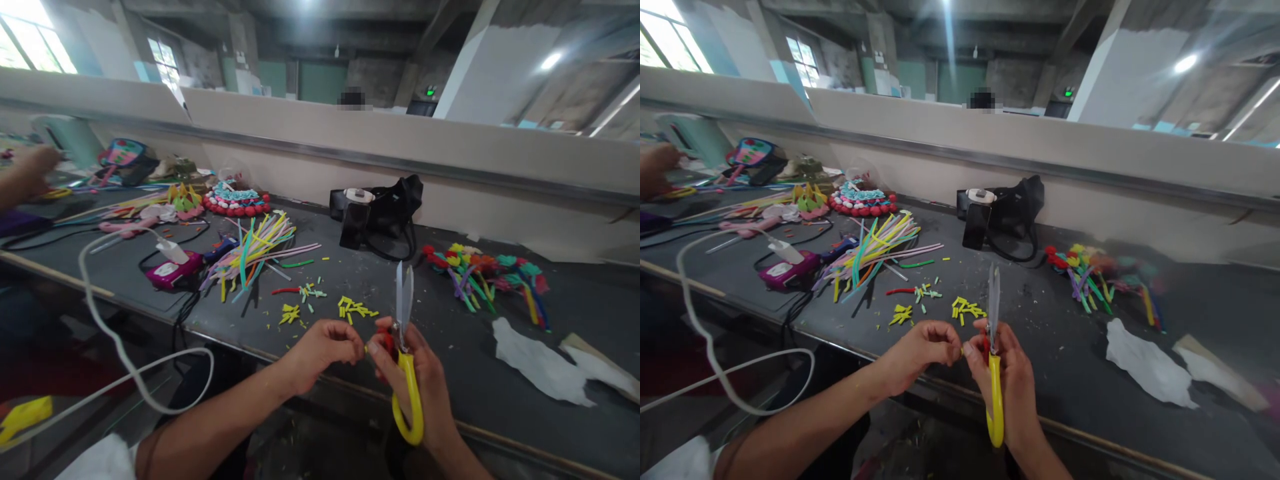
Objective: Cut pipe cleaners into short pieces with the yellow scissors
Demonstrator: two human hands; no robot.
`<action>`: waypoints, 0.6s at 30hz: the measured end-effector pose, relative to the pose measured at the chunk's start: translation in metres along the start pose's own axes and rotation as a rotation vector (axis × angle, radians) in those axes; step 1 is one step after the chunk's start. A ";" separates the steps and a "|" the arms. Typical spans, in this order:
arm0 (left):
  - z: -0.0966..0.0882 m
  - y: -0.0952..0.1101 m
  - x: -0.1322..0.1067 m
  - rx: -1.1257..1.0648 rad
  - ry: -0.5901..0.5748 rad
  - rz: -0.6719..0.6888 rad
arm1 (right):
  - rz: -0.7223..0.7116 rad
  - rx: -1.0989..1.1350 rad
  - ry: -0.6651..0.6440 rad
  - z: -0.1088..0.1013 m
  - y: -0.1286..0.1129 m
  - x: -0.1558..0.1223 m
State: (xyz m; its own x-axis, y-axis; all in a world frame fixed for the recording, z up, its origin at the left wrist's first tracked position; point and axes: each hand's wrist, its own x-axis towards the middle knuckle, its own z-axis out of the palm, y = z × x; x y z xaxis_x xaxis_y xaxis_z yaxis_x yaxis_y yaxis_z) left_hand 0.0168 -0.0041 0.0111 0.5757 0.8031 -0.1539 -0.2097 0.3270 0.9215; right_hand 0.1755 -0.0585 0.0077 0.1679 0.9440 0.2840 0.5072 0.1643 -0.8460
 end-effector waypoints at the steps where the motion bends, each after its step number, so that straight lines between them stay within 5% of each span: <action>1: 0.000 0.000 0.000 -0.023 0.033 0.032 | -0.002 -0.025 0.019 0.000 0.000 -0.001; 7: -0.004 0.003 0.004 -0.230 0.285 0.201 | -0.118 -0.342 0.034 0.006 0.005 -0.014; 18: 0.004 0.006 0.005 -0.381 0.325 0.289 | -0.213 -0.630 0.011 0.014 0.022 -0.027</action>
State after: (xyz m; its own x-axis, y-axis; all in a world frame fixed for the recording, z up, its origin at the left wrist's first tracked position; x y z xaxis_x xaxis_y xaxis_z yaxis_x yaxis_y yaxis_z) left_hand 0.0211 -0.0004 0.0169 0.1933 0.9785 -0.0721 -0.6265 0.1796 0.7584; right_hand 0.1703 -0.0765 -0.0247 0.0166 0.9060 0.4229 0.9269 0.1447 -0.3464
